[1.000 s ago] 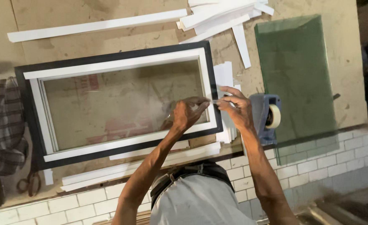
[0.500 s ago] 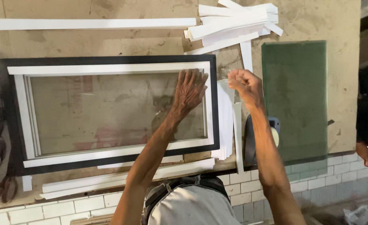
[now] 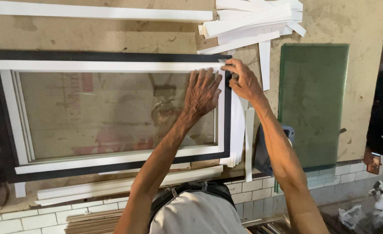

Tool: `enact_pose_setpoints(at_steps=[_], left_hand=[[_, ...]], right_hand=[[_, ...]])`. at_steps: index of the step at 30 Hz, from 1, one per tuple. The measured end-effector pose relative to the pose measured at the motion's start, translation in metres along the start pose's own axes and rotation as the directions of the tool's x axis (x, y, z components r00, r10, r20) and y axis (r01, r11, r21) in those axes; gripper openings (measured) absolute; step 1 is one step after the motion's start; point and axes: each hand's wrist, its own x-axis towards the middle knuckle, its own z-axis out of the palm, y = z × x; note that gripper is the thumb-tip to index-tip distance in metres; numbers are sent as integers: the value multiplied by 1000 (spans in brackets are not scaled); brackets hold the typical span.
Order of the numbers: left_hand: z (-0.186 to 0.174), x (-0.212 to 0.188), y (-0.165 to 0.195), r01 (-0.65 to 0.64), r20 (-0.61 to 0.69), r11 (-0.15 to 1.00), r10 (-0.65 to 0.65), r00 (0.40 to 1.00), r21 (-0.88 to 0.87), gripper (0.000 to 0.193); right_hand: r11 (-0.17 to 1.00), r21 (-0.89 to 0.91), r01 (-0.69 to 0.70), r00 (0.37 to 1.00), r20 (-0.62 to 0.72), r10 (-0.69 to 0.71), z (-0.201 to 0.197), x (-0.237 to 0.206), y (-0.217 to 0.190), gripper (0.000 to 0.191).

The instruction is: The person assembles a picture frame by cutting white strips with scissors and taping them around the edges of a glass pane set in a black frame. They repeatedly measure, cut, and apply tape to secure the strips along each side of the frame.

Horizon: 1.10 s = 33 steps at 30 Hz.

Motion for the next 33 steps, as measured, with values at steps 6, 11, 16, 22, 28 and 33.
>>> enact_pose_setpoints(at_steps=[6,11,16,22,28,33], left_hand=[[-3,1,-1,16,14,1000,-15,1000,-15,58],[0,4,0,49,62,999,-49,997,-2,63],[3,5,1,102,93,995,-100,991,-7,67],[-3,11,2,104,142,994,-108,984,35,79],[-14,22,4,105,188,992,-116,975,67,85],[-21,34,3,126,272,989,-143,952,79,87]], right_hand=[[980,191,63,998,0,-64,-4,18,22,44],[985,139,99,992,61,-108,-5,46,36,28],[995,29,99,990,102,-102,-7,59,35,26],[981,-60,184,981,80,-179,-5,62,34,28],[976,-88,200,979,58,-196,-3,62,40,28],[973,-135,186,982,50,-180,-3,63,30,35]])
